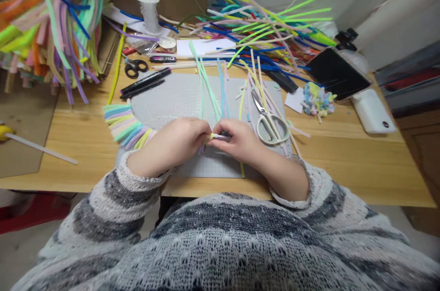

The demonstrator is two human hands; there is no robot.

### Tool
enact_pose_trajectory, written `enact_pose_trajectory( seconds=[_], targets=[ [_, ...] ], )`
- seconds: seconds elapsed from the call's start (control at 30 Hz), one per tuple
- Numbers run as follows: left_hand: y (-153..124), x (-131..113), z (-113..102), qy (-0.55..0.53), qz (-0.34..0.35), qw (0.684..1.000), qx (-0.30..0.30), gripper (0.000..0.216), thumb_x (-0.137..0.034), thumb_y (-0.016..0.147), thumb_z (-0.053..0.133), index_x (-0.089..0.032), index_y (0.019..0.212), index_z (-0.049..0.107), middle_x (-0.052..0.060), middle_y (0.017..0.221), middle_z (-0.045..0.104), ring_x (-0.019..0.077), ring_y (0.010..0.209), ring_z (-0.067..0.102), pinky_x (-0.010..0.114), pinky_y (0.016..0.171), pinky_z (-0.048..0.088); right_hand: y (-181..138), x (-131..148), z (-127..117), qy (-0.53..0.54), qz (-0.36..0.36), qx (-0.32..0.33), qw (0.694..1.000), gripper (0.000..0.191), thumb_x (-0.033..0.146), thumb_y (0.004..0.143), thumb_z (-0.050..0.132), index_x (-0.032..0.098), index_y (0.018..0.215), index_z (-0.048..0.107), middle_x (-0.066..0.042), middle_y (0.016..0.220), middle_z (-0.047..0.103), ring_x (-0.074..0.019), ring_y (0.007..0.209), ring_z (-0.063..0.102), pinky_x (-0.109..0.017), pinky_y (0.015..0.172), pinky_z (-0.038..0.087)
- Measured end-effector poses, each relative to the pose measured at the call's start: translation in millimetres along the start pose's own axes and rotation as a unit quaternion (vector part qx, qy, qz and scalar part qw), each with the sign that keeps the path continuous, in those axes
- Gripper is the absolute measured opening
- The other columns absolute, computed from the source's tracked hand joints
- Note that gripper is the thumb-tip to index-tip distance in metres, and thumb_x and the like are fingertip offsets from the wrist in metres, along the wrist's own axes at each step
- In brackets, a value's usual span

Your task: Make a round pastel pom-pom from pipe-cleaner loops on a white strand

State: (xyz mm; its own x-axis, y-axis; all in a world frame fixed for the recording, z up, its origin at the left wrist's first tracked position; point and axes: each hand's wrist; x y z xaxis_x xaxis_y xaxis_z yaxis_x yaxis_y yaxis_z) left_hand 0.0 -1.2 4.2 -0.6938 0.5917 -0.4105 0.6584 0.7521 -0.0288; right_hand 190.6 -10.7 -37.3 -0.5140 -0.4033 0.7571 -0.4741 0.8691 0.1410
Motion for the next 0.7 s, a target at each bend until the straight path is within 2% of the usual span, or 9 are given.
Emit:
enact_pose_trajectory(
  seconds=[0.3, 0.57, 0.7],
  targets=[
    [-0.3, -3.0, -1.3, -0.01, -0.012, 1.0, 0.001, 0.016, -0.019, 0.086, 0.05, -0.015, 0.081, 0.064, 0.005, 0.073, 0.066, 0.0166, 0.067, 0.058, 0.027, 0.061, 0.036, 0.3, 3.4, 2.2, -0.13, -0.012, 0.011, 0.991, 0.018, 0.032, 0.081, 0.062, 0.019, 0.074, 0.051, 0.001, 0.071, 0.059, -0.0148, 0.071, 0.051, -0.029, 0.071, 0.028],
    [-0.8, -4.8, -3.0, -0.043, -0.006, 0.999, -0.003, 0.016, -0.025, 0.088, 0.052, -0.015, 0.08, 0.063, 0.003, 0.071, 0.063, 0.014, 0.065, 0.056, 0.026, 0.061, 0.036, 0.4, 2.4, 2.4, -0.144, -0.025, 0.008, 0.989, 0.016, 0.029, 0.082, 0.059, 0.02, 0.073, 0.049, 0.0, 0.071, 0.06, -0.0156, 0.072, 0.052, -0.029, 0.072, 0.027],
    [0.0, -4.2, -1.5, -0.039, 0.004, 0.999, -0.01, 0.016, -0.024, 0.088, 0.052, -0.015, 0.079, 0.062, 0.002, 0.07, 0.062, 0.0133, 0.064, 0.054, 0.025, 0.06, 0.036, -0.4, -0.2, -3.6, -0.138, -0.065, 0.04, 0.987, 0.019, 0.037, 0.086, 0.056, 0.019, 0.081, 0.052, -0.002, 0.077, 0.061, -0.0168, 0.074, 0.052, -0.031, 0.074, 0.029]
  ],
)
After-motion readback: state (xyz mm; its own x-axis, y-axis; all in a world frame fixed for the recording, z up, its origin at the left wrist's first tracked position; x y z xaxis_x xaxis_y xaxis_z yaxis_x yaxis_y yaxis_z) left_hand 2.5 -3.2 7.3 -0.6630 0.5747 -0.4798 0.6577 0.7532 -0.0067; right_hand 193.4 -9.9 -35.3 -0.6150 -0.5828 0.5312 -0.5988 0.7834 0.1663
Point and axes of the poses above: each hand's wrist, its own y-axis towards the middle knuckle, its own z-axis out of the palm, x = y × z
